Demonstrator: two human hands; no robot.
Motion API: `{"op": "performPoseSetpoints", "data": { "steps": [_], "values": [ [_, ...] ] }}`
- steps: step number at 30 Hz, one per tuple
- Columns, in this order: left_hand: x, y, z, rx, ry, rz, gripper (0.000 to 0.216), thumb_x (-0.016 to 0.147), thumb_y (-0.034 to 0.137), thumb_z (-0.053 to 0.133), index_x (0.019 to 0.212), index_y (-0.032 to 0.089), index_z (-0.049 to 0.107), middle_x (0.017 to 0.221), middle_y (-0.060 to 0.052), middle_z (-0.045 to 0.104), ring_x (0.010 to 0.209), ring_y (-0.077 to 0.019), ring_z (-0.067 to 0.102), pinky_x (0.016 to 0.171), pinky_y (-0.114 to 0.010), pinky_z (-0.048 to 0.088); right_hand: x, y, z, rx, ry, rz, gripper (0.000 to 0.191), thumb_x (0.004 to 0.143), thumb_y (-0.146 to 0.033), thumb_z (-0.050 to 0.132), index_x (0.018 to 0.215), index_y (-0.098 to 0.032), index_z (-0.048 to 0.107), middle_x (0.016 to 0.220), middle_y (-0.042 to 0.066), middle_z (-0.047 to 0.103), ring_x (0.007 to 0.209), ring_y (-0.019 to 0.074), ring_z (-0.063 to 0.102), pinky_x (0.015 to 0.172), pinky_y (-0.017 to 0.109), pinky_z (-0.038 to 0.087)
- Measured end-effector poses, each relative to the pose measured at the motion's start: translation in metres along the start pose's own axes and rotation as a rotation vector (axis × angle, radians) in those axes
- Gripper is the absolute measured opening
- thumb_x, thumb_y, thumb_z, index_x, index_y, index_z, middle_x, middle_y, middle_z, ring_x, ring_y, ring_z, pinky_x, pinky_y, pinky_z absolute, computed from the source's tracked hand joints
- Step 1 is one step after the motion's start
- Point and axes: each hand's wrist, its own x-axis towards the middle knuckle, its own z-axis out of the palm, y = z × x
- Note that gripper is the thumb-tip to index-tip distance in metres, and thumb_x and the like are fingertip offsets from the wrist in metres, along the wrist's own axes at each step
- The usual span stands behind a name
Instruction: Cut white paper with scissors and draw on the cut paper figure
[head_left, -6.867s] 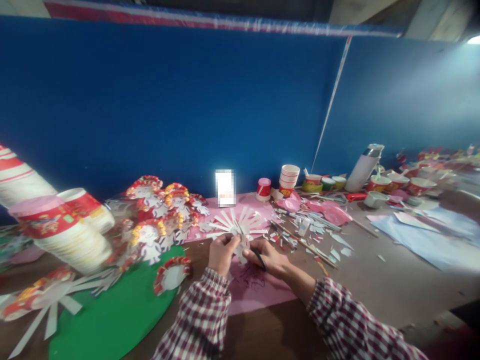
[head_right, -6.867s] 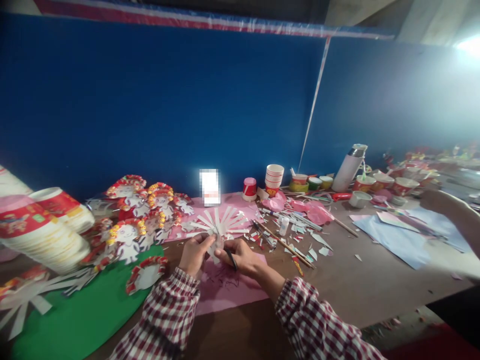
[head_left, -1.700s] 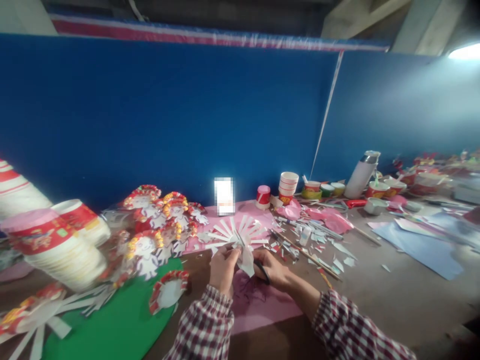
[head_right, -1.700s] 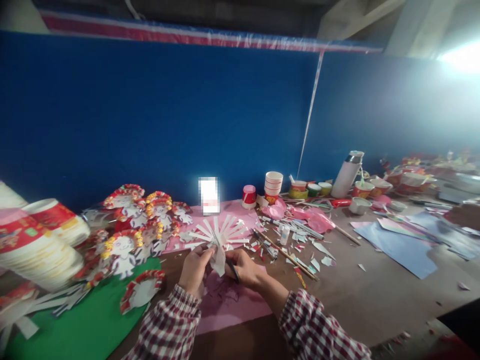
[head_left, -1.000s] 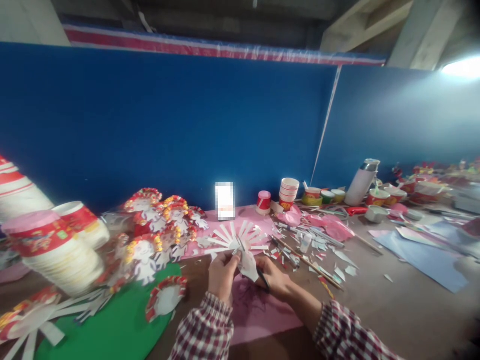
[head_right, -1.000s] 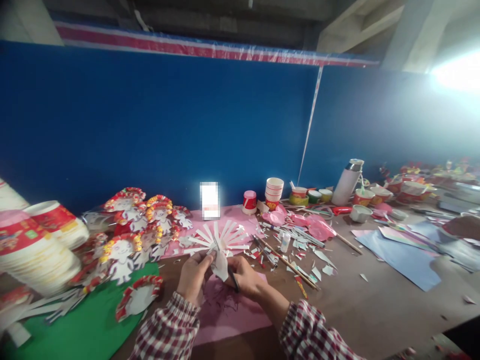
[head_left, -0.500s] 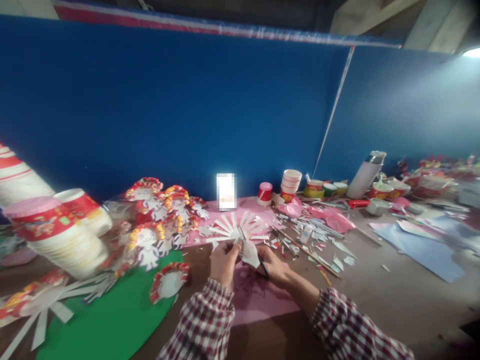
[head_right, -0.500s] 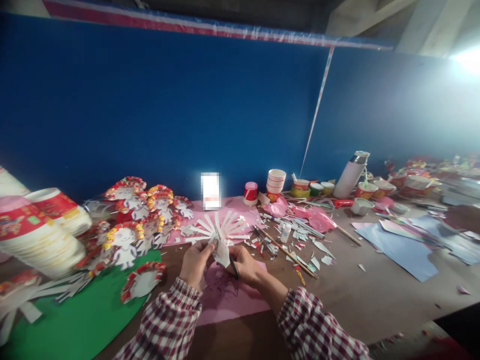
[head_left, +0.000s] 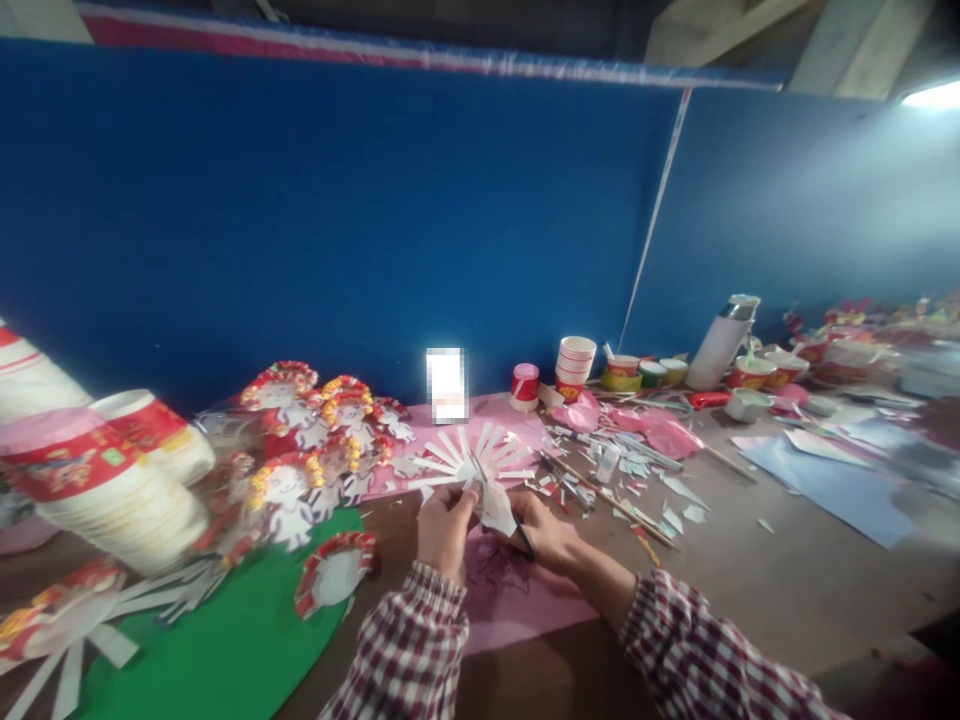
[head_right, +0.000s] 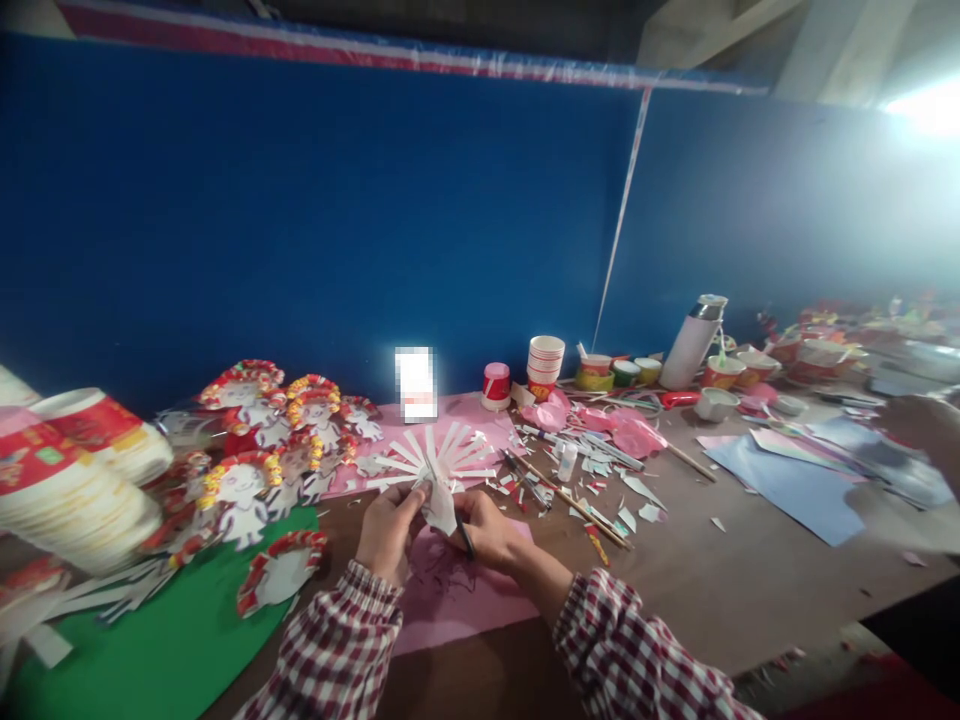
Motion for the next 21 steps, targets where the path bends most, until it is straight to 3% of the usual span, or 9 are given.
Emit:
{"op": "performPoseSetpoints", "data": {
  "steps": [10, 21],
  "values": [
    [-0.0001, 0.0008, -0.0012, 0.018, -0.027, 0.011, 0.027, 0.053, 0.035, 0.075, 0.064, 0.014, 0.063, 0.054, 0.0, 0.063, 0.051, -0.0146, 0.059, 0.052, -0.026, 0.049, 0.002, 0.006, -0.0003, 0.024, -0.008, -0.033, 0.016, 0.068, -0.026, 0.062, 0.07, -0.01, 0.06, 0.055, -0.005, 0.045, 0.05, 0.0056, 0.033, 0.046, 0.017, 0.028],
    [-0.0017, 0.0007, 0.0007, 0.053, 0.023, 0.041, 0.027, 0.052, 0.034, 0.074, 0.065, 0.014, 0.064, 0.057, -0.002, 0.064, 0.054, -0.0154, 0.059, 0.054, -0.026, 0.049, 0.0014, 0.0045, -0.0004, -0.034, 0.01, -0.049, 0.029, 0.068, -0.037, 0.064, 0.073, -0.009, 0.061, 0.055, -0.004, 0.046, 0.05, 0.0062, 0.033, 0.046, 0.017, 0.028]
  ]
}}
